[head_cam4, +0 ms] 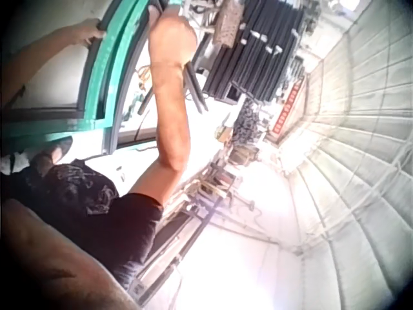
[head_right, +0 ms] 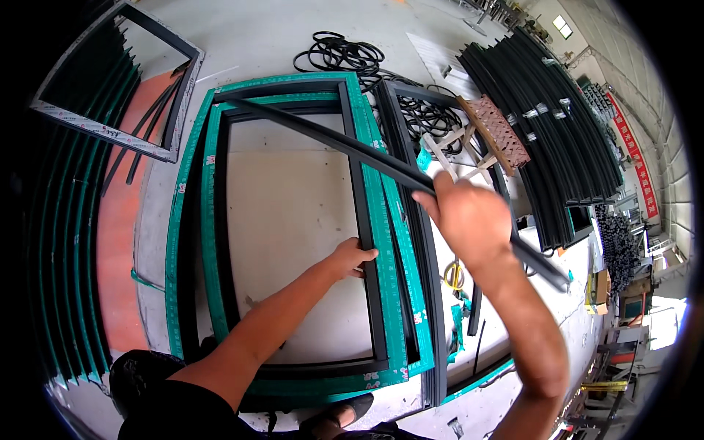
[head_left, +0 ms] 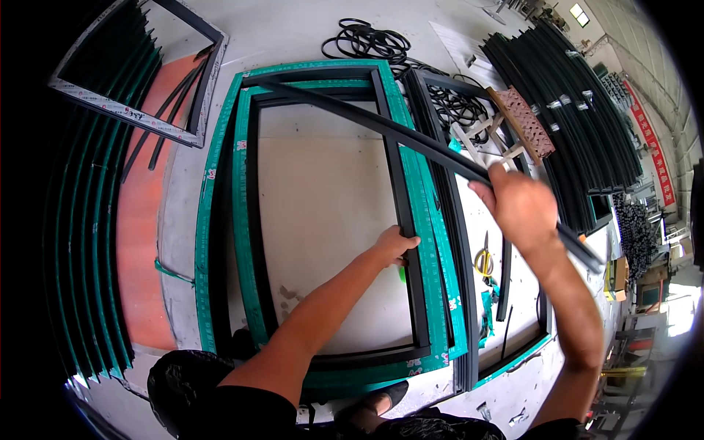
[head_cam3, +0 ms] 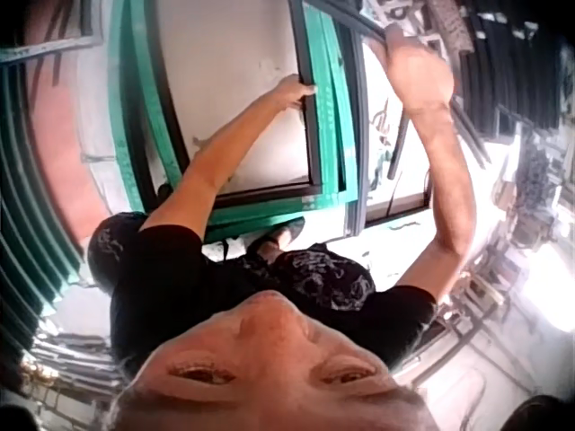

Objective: The person applies green tape to the edges of a window frame, using scissors to cut the tape and pressing it down by hand along the metal surfaces.

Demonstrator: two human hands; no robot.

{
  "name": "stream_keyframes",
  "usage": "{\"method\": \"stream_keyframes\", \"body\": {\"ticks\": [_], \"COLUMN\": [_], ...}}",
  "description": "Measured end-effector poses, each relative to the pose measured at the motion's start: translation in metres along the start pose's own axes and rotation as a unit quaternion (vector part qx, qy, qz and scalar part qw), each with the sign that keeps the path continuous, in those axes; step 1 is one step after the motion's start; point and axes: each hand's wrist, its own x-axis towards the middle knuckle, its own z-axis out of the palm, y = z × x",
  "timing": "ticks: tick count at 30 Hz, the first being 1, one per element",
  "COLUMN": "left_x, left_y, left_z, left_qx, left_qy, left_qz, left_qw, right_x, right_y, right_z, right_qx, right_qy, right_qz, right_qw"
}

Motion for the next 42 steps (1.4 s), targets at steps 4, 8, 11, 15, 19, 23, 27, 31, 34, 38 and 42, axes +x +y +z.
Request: {"method": "stream_keyframes", "body": {"ticks": [4,8,11,15,19,23,27,31,34,38,42], "left_x": [-0.011,-0.014,-0.003,-0.009,-0.017,-0.011,-0.022,-0.027,-0.021,-0.031,-0.034], "left_y": [0.007,0.005,0.009,0.016,0.014,0.01,0.017,0.009,-0.013,-0.047,-0.035], "left_z": [0.008,0.009,0.005,0.017,0.017,0.011,0.017,0.014,0.011,0.037,0.048], "left_qx": [-0.003,0.048,0.088,0.101,0.107,0.133,0.142,0.13,0.05,0.048,0.041], "left_qy": [0.005,0.043,0.086,0.077,0.091,0.109,0.109,0.092,-0.072,-0.052,-0.068], "left_qz": [0.01,0.006,-0.005,-0.006,0.015,0.025,0.018,0.069,-0.023,0.016,-0.018], "left_qw": [1.0,0.998,0.992,0.992,0.99,0.985,0.984,0.985,0.996,0.997,0.997], "right_x": [0.012,0.015,0.024,0.027,0.036,0.046,0.045,0.0,-0.037,-0.089,-0.128], "right_y": [0.063,0.058,0.017,-0.003,0.016,0.001,-0.02,0.018,0.042,0.051,0.046], "right_z": [-0.05,-0.116,-0.152,-0.149,-0.151,-0.183,-0.181,-0.138,-0.115,-0.069,0.006], "right_qx": [-0.046,-0.165,-0.172,-0.128,-0.222,-0.213,-0.181,-0.143,-0.151,0.09,0.382], "right_qy": [-0.066,-0.059,-0.017,-0.044,-0.136,-0.011,-0.024,-0.092,-0.173,-0.147,-0.085], "right_qz": [-0.021,-0.002,-0.042,-0.104,-0.004,-0.101,-0.091,-0.053,0.03,0.143,0.265], "right_qw": [0.997,0.984,0.984,0.985,0.965,0.972,0.979,0.984,0.973,0.975,0.881]}}
